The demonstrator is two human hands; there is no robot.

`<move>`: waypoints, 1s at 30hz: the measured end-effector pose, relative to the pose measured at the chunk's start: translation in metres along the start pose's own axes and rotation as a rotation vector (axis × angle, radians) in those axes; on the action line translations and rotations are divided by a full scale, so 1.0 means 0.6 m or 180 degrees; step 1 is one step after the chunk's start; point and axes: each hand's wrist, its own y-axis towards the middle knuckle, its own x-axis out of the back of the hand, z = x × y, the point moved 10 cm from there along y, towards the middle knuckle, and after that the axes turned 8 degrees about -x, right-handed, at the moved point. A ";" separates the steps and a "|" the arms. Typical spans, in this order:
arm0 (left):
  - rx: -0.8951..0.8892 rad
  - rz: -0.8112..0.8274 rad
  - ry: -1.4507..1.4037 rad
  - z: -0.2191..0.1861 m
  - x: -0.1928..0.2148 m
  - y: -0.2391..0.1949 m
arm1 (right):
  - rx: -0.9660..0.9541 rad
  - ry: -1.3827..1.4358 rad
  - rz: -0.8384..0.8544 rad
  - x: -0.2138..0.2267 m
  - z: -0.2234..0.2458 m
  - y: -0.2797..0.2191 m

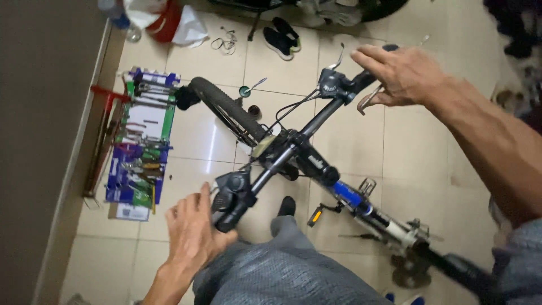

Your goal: The person uses an Allen key to loosen the bolts on the bicycle handlebar stem and the brake lever clamp. They then rotate the handlebar to a new position and tighten the bolts back down to secure it.

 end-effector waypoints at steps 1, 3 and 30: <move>0.0081 -0.0383 0.0215 -0.007 0.014 -0.002 | 0.0118 -0.0372 0.0829 -0.052 -0.012 0.027; 0.0368 -0.0819 0.0477 -0.029 0.001 -0.004 | 0.0355 -0.0340 0.0939 -0.049 -0.014 0.066; 0.0992 -0.1495 0.0177 -0.042 0.026 -0.032 | 0.0630 -0.0135 0.0949 -0.097 0.002 0.117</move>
